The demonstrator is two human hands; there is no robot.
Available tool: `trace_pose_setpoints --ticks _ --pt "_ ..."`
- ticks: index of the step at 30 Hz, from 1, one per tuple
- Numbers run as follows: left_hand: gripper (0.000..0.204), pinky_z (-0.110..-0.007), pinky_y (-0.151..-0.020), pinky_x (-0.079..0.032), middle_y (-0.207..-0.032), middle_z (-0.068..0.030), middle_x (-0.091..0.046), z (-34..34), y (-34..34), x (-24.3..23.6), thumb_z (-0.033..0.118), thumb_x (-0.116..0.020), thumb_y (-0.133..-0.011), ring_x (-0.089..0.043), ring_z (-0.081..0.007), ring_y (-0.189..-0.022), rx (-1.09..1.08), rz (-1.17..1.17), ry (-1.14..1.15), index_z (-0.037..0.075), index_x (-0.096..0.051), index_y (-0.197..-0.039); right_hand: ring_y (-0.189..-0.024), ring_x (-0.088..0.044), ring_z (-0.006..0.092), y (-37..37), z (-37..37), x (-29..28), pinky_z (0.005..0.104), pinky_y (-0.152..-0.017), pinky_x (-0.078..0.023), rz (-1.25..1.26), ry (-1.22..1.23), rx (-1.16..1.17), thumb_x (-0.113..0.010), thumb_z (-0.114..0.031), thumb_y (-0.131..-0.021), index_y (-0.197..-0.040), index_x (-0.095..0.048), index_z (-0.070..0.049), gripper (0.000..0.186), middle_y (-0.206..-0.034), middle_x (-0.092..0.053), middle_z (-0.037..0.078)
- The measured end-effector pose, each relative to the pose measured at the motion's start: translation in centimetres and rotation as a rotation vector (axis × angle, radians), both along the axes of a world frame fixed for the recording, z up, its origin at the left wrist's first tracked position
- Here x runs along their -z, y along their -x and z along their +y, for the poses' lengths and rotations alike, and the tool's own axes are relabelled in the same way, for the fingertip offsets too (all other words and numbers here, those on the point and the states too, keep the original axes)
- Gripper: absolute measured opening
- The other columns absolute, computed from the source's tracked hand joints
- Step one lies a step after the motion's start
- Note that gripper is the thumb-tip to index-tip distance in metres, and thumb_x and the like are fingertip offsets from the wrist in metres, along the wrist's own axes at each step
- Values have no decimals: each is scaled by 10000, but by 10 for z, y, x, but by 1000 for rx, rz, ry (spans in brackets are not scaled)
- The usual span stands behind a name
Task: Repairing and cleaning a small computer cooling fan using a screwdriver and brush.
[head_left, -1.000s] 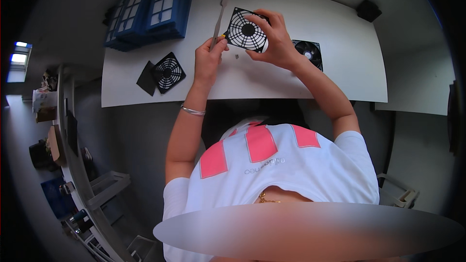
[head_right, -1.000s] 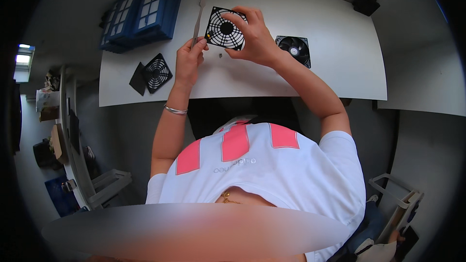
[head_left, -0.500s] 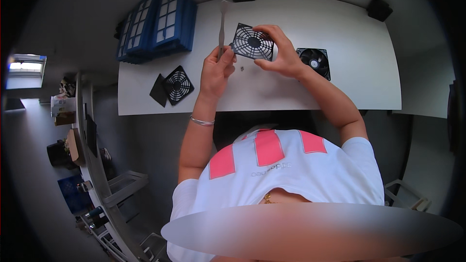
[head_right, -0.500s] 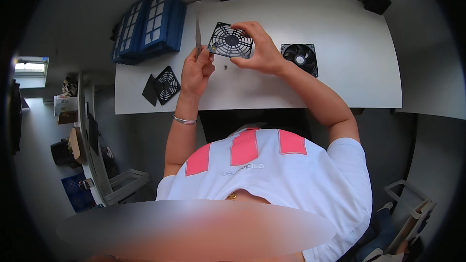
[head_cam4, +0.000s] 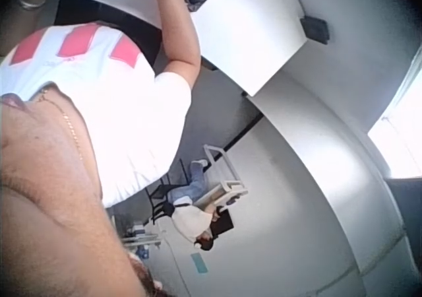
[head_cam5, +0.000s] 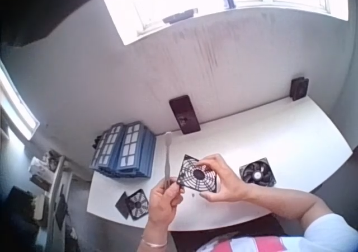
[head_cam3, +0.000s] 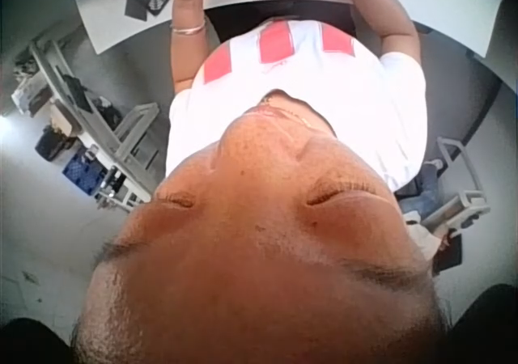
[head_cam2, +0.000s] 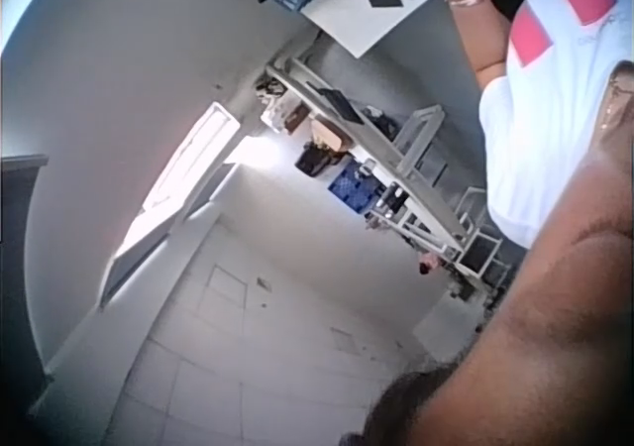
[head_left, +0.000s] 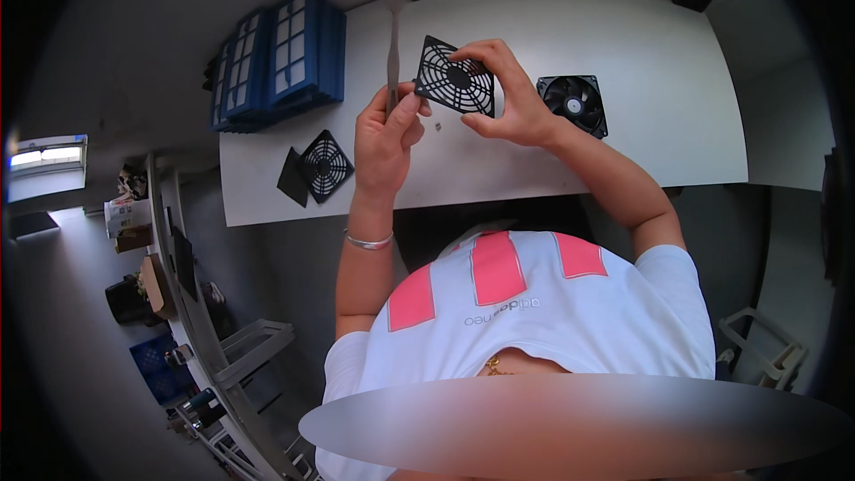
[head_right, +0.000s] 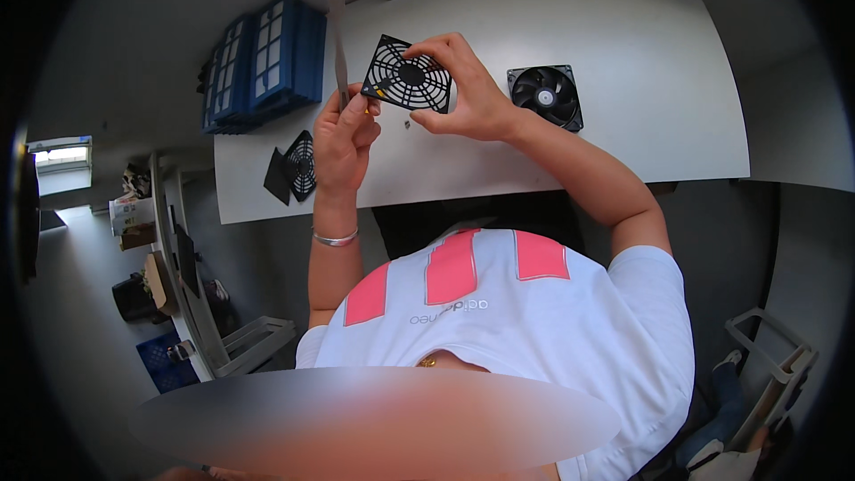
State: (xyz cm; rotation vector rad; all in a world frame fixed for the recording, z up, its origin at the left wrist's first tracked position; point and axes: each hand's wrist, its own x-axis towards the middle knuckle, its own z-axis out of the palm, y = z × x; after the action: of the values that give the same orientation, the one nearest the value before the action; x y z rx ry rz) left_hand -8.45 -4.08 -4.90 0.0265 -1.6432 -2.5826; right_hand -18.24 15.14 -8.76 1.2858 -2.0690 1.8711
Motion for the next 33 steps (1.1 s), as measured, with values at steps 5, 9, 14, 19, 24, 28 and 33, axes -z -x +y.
trace_pose_setpoints --ticks 5,9,14,19,24,28,33 --pt "199 -172 -481 -247 -840 -64 -635 1 -5 -5 120 -635 -956 -329 -2 -536 -16 -27 42 -3 -617 -1112 -1148 -507 277 -1 2 -3 380 -1023 -435 59 -4 -11 -757 -228 -679 -1297 -527 -55 681 -1197 -464 136" --pt "195 -159 -517 -288 -839 -55 -636 2 -5 -3 114 -649 -929 -402 -6 -578 -47 -28 67 0 -626 -1086 -1215 -495 281 0 1 4 400 -1050 -415 -33 -62 -108 -711 -252 -698 -1352 -490 -60 717 -1292 -456 156" --pt "165 -165 -536 -299 -815 -34 -616 17 -3 -11 102 -633 -920 -415 -11 -604 -83 5 288 -11 -631 -1042 -1237 -490 286 -9 -5 4 400 -1060 -409 -265 -18 -215 -747 -298 -747 -1475 -375 -114 838 -1342 -436 160" --pt "199 -182 -519 -270 -772 -12 -592 21 1 -13 142 -604 -952 -377 -12 -573 -50 -20 360 -18 -634 -1067 -1143 -539 264 0 -3 10 351 -969 -463 -181 12 -178 -699 -286 -838 -1490 -393 -163 731 -1322 -453 162" --pt "203 -263 -663 -453 -781 -49 -630 -9 -28 31 165 -579 -974 -559 -117 -685 -384 -77 914 4 -671 -1055 -1192 -579 250 13 3 -2 371 -1058 -429 -717 192 -200 -457 -450 -934 -1482 -404 -129 637 -1358 -521 165" --pt "212 -342 -736 -482 -870 -118 -624 -15 -68 69 136 -600 -945 -579 -259 -703 -466 -17 1399 23 -662 -1113 -1203 -597 318 18 6 -4 413 -1047 -463 -1109 392 -402 -391 -557 -947 -1465 -419 -110 685 -1354 -554 185" --pt "241 -383 -838 -475 -991 -126 -589 -23 -74 80 125 -647 -898 -575 -289 -936 -412 16 1557 28 -654 -1119 -1185 -594 356 18 10 -2 445 -1030 -482 -1277 474 -646 -345 -628 -967 -1466 -412 -91 736 -1374 -530 219"
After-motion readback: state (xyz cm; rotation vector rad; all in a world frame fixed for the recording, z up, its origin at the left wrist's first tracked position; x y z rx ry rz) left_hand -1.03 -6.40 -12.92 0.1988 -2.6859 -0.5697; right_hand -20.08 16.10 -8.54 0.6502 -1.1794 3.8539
